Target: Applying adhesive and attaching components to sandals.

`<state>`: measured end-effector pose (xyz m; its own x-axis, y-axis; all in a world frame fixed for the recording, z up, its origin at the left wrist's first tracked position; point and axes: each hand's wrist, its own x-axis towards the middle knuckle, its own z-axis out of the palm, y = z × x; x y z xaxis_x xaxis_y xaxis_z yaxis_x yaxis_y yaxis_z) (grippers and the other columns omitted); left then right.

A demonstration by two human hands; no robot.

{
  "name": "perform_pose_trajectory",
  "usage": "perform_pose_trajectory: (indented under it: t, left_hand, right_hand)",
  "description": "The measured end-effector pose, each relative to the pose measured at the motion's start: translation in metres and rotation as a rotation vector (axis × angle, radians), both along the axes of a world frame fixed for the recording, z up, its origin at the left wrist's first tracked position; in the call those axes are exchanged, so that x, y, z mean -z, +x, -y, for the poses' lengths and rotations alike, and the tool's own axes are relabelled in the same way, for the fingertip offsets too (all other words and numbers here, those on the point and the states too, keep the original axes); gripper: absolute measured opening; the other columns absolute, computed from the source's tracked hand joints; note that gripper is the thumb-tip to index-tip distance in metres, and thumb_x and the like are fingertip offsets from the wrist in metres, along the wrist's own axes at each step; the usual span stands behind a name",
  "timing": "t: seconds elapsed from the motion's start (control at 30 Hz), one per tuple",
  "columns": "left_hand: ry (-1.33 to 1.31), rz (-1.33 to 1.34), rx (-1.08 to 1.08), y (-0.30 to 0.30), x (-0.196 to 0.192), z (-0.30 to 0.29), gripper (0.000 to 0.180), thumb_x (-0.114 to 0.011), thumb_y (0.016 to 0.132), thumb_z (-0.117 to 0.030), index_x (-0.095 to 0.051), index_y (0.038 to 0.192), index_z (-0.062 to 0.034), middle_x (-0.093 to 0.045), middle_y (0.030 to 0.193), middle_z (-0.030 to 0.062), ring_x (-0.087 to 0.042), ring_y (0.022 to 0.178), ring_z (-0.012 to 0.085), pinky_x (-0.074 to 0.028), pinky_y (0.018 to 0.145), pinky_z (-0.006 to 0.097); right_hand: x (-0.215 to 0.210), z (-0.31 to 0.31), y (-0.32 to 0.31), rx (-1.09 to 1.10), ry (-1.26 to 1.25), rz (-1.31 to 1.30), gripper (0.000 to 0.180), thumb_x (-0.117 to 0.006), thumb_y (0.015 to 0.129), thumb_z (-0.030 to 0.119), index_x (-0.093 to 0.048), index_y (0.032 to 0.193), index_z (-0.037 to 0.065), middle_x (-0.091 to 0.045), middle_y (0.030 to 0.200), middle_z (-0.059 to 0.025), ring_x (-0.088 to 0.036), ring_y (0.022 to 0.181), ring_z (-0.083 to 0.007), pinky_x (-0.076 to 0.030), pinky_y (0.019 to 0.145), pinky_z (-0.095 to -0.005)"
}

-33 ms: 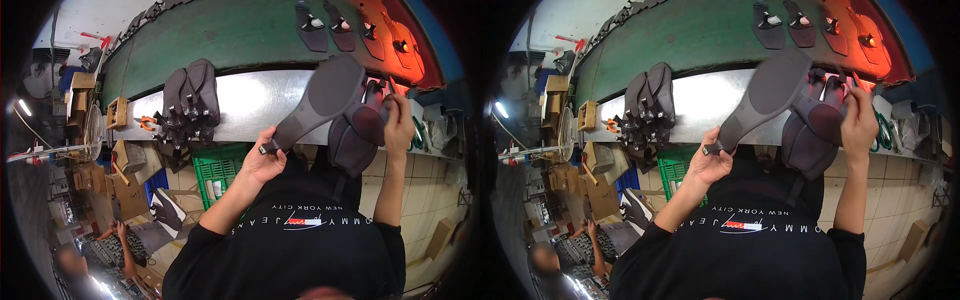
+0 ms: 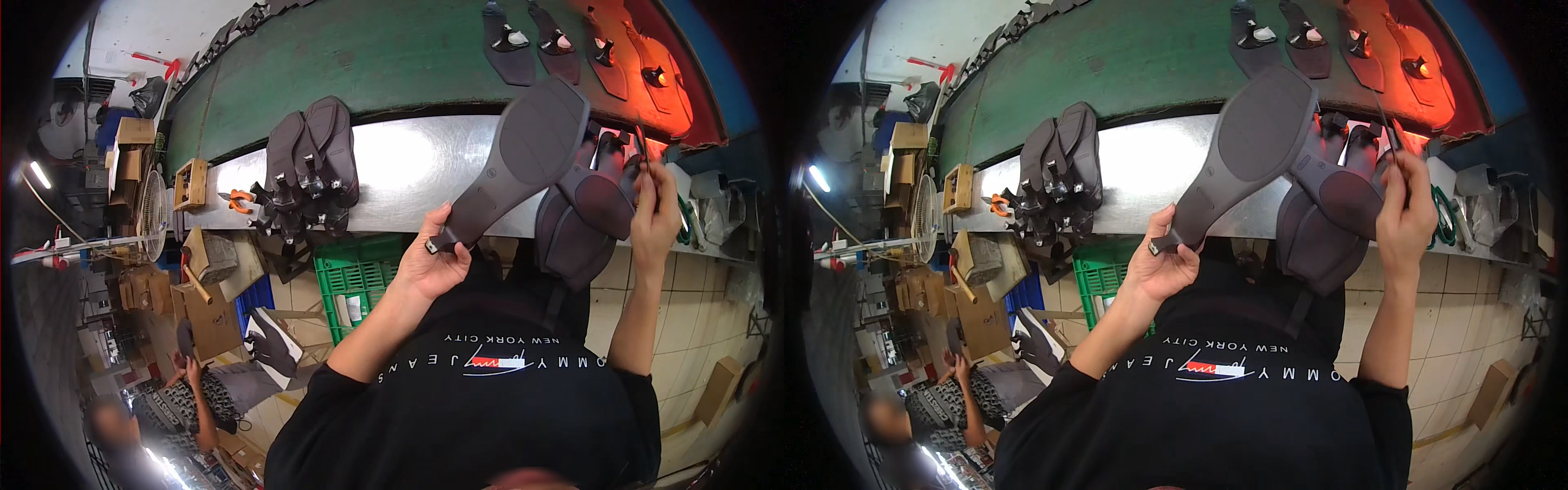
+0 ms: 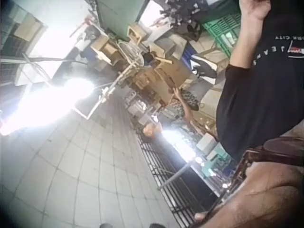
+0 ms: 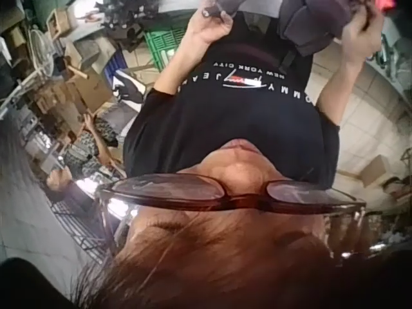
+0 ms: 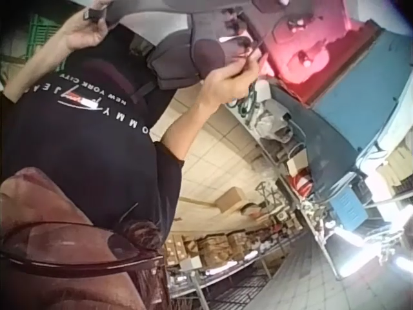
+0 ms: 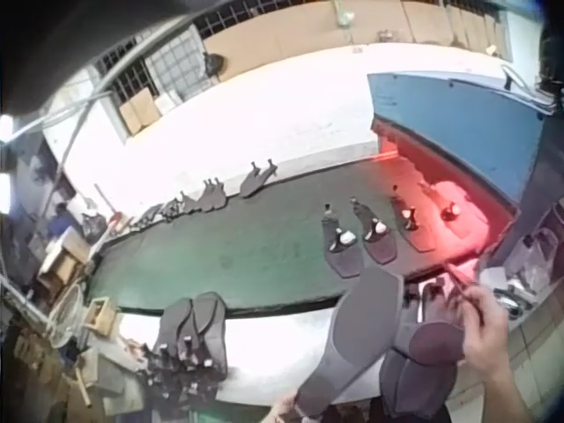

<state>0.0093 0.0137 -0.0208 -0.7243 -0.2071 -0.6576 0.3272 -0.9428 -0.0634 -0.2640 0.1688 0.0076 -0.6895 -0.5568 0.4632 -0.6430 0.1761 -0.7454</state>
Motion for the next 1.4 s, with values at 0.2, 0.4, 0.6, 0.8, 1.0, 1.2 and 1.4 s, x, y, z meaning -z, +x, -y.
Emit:
perform_pose_trajectory:
  t: [0.2,0.4,0.6,0.8,1.0,1.2,1.4]
  left_hand:
    - [-0.001,-0.029,0.008,-0.038,-0.004,-0.012,0.018,-0.067,0.085,-0.029,-0.064,0.090,-0.0121,-0.066,0.083,-0.0002,-0.057,0.060,0.0083,-0.040,0.043,0.018]
    - [-0.174,0.067,0.077,-0.064,-0.027,-0.029,0.020,-0.067,0.085,-0.034,-0.060,0.087,-0.0159,-0.062,0.077,-0.0031,-0.048,0.053,0.0064,-0.029,0.041,0.019]
    - [-0.218,0.097,0.060,-0.057,-0.013,-0.025,0.022,-0.067,0.085,-0.035,-0.059,0.087,-0.0149,-0.061,0.075,-0.0038,-0.048,0.053,0.0051,-0.030,0.039,0.018]
    - [-0.396,0.165,0.063,-0.053,-0.012,-0.025,0.022,-0.065,0.086,-0.036,-0.057,0.089,-0.0166,-0.058,0.075,-0.0055,-0.048,0.056,0.0050,-0.030,0.042,0.020]
    - [-0.814,0.320,-0.069,-0.066,-0.026,-0.019,0.048,-0.052,0.091,-0.052,-0.060,0.091,-0.0046,-0.060,0.070,0.0018,-0.050,0.051,0.0073,-0.037,0.042,0.021]
    - [-1.022,0.384,-0.136,-0.066,-0.007,-0.015,0.060,-0.046,0.094,-0.053,-0.063,0.072,0.0000,-0.062,0.062,0.0057,-0.057,0.054,0.0102,-0.046,0.051,0.023]
    - [-1.029,0.393,-0.120,-0.059,-0.007,-0.011,0.063,-0.042,0.095,-0.054,-0.062,0.066,-0.0019,-0.060,0.058,0.0051,-0.049,0.046,0.0083,-0.038,0.044,0.021]
  right_hand:
    - [-0.015,-0.006,0.101,-0.637,0.144,0.870,0.057,-0.049,0.090,0.003,-0.031,0.144,0.006,-0.059,0.066,-0.0025,-0.049,0.054,-0.0051,-0.039,0.051,-0.0193]
    - [0.035,0.003,0.115,-0.634,-0.014,0.902,0.058,-0.052,0.091,0.003,-0.031,0.144,0.005,-0.056,0.063,-0.0018,-0.048,0.054,-0.0060,-0.040,0.052,-0.0212]
    - [0.015,0.008,0.098,-0.626,0.036,0.774,0.030,-0.052,0.092,0.003,-0.053,0.122,-0.003,-0.053,0.065,-0.0001,-0.046,0.058,-0.0056,-0.039,0.054,-0.0219]
    - [0.014,0.010,0.083,-0.765,0.038,1.280,0.019,-0.046,0.097,0.011,-0.056,0.109,0.000,-0.049,0.064,-0.0002,-0.037,0.049,-0.0044,-0.031,0.042,-0.0184]
    - [0.010,0.010,0.106,-0.808,0.130,1.283,0.058,-0.047,0.095,0.012,-0.021,0.146,0.007,-0.054,0.065,-0.0029,-0.042,0.049,-0.0051,-0.033,0.043,-0.0181]
    - [0.013,0.020,0.118,-0.712,0.028,1.522,0.046,-0.048,0.096,0.013,-0.033,0.138,0.005,-0.047,0.063,-0.0015,-0.037,0.047,-0.0051,-0.030,0.042,-0.0178]
    - [0.019,0.018,0.095,-0.743,-0.225,1.856,0.025,-0.048,0.097,0.023,-0.055,0.106,0.001,-0.046,0.061,-0.0022,-0.037,0.040,-0.0072,-0.029,0.035,-0.0203]
